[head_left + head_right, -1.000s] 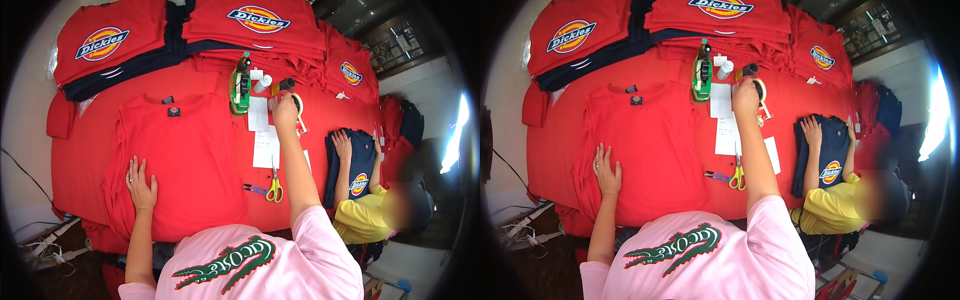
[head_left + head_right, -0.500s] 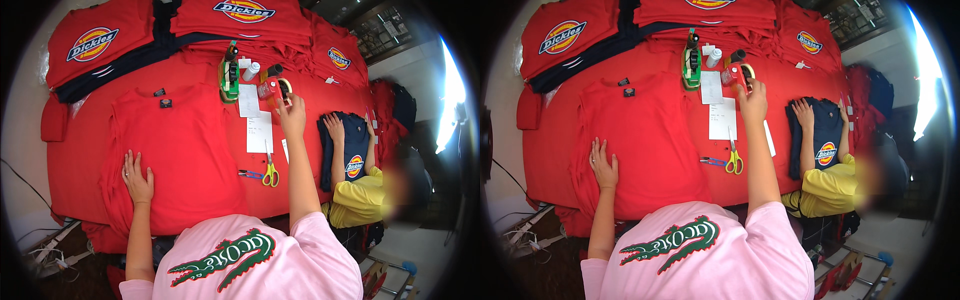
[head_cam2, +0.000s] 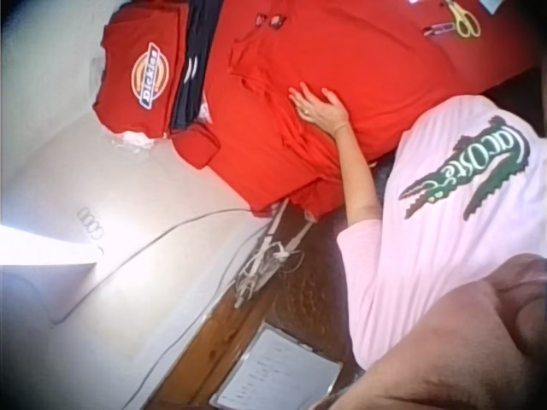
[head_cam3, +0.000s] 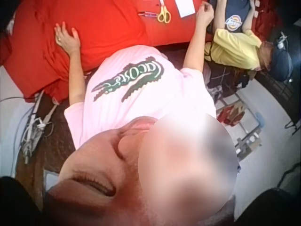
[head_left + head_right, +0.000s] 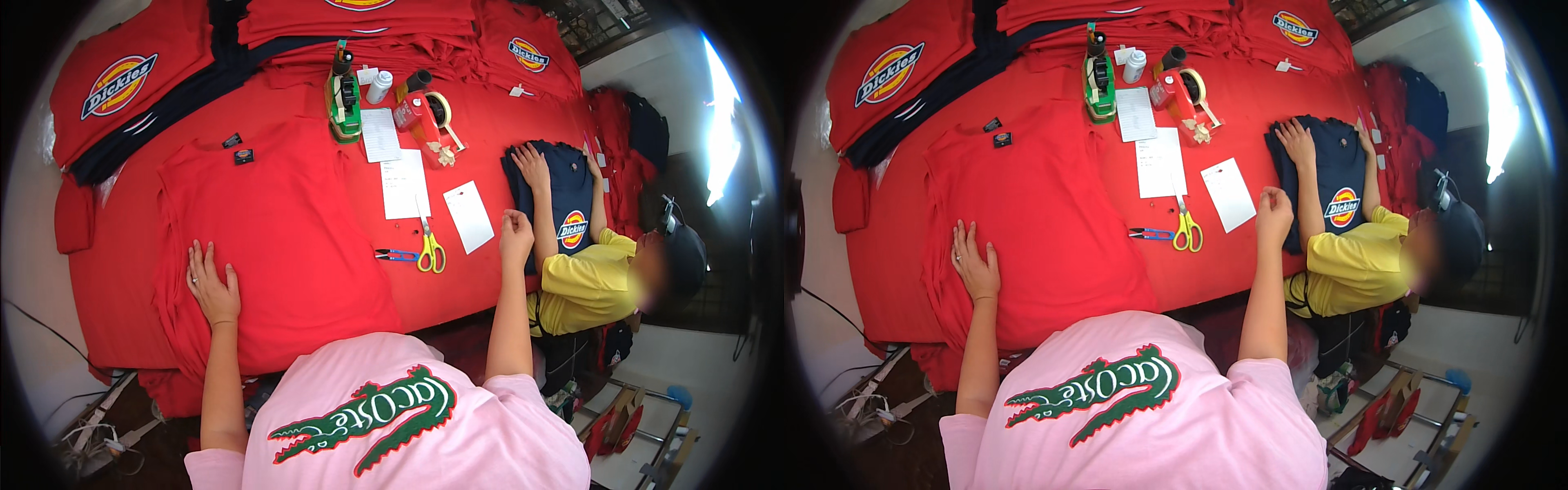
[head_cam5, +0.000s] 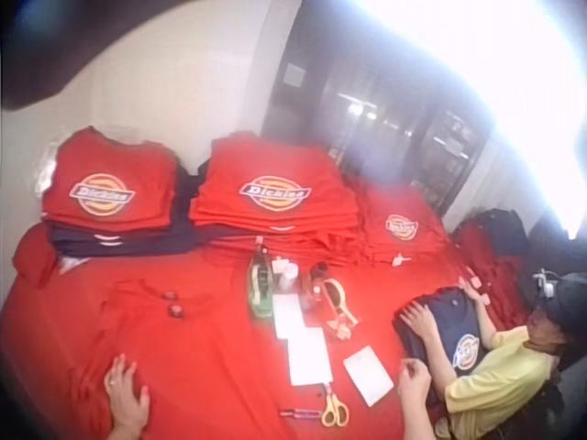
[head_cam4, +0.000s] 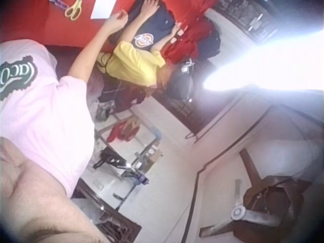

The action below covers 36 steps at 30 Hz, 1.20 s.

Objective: The person picks up red t-shirts, folds them, stacks them on a table, and uses a tagging gun to attach labels near the collar. They then use snips to trim excess threads or plastic fasteners.

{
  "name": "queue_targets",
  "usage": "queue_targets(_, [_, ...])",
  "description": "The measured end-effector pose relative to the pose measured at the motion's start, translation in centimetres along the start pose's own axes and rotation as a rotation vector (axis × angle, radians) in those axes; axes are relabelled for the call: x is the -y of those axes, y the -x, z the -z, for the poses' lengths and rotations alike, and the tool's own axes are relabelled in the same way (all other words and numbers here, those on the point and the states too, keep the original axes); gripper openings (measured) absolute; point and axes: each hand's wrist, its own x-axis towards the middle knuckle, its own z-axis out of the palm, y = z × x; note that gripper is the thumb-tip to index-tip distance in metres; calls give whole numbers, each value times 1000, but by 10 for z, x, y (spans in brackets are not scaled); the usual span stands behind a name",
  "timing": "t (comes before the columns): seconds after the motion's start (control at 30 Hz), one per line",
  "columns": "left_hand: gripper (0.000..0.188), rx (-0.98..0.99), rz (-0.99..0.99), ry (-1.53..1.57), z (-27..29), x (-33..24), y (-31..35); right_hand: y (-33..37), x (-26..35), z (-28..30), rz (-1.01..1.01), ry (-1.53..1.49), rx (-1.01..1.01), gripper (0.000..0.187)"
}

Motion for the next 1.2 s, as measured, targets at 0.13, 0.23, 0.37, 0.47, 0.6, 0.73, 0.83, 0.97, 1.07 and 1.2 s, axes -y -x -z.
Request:
queue_targets(0.13, [60,-6,1,7,-1,1,-1,40,17,-26,59,-4,189,20])
queue_targets(0.23, [61,9,16,-14,-1,2,0,41,60,-50,131,-25,198,20])
queue_targets(0.37, [61,6,0,-12,-1,4,1,1,119,-76,202,-181,170,20])
queue_targets(0.47, [61,1,-5,-16,-2,2,-1,-18,163,-93,267,-268,193,22])
queue_targets(0.6, [61,-2,-2,2,-1,3,0,-49,183,-106,193,-298,217,20])
queue_targets(0.73, [62,2,3,0,1,2,0,-102,139,-113,335,-11,58,23])
queue_targets(0.83, [63,11,21,13,3,4,1,-117,113,-120,178,62,290,29])
queue_targets(0.97, [62,20,29,21,2,0,-2,-126,81,-126,122,-46,394,33])
queue_targets(1.07, [62,14,29,11,1,4,0,-128,84,-126,69,-99,429,31])
queue_targets(1.2, [62,22,33,17,0,3,0,-125,89,-129,127,-76,414,27])
